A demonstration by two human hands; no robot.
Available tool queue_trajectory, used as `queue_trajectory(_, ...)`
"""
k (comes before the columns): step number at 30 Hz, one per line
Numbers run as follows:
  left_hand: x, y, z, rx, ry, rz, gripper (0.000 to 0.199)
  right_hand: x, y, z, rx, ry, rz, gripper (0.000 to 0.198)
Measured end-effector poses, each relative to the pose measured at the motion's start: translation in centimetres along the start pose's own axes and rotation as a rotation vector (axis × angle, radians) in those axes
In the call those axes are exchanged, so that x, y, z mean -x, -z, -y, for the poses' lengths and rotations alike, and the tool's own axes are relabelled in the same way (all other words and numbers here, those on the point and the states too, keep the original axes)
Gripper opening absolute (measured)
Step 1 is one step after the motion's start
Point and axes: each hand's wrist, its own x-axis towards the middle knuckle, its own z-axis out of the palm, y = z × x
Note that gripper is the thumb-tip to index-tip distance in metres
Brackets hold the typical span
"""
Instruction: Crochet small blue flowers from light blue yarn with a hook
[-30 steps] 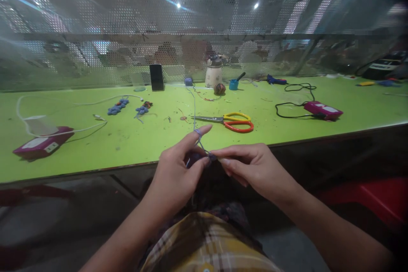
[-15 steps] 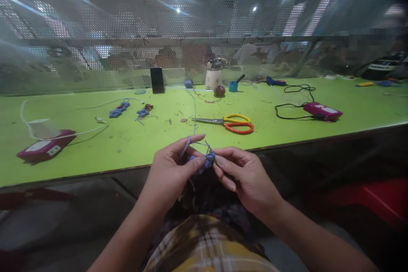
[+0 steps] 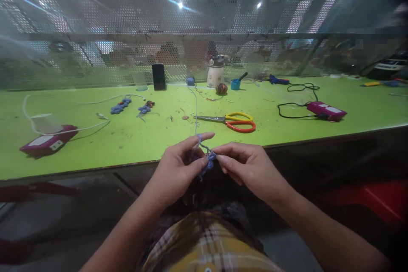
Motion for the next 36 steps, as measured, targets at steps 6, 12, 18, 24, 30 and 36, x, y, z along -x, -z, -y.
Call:
queue_trajectory(6, 0.2, -0.5, 0.3, -0.409, -0.300, -0.074, 0.054, 0.2, 0.9, 0.7, 0.201, 0.093, 0.045, 0.017)
queue_trajectory(12, -0.6, -0.2, 0.1, 0.208, 0.083, 0.023, 0.086, 1.0, 0.6, 0.6, 0.251, 0.152, -0.025, 0.019)
queue_trajectory(18, -0.1, -1.3, 0.9, 0.201, -0.017, -0.159, 0.058, 0.9, -0.9, -0.8, -0.100, -0.031, -0.158, 0.027)
queue_trajectory(24, 0.6, -1.2, 1.2, -0.186, -0.220, -0.179, 0.053, 0.5, 0.1, 0.0, 0.168, 0.084, -0.039, 0.020)
queue_trajectory(30, 0.4, -1.6, 1.4, -0.001, -0.121, -0.137, 0.074, 0.7, 0.5, 0.1, 0.301, 0.156, -0.107, 0.023)
queue_trajectory(36, -0.5, -1.0, 1.3, 0.452, 0.130, -0.058, 0.068, 1.0, -0.5, -1.3, -0.096, 0.068, -0.159, 0.018)
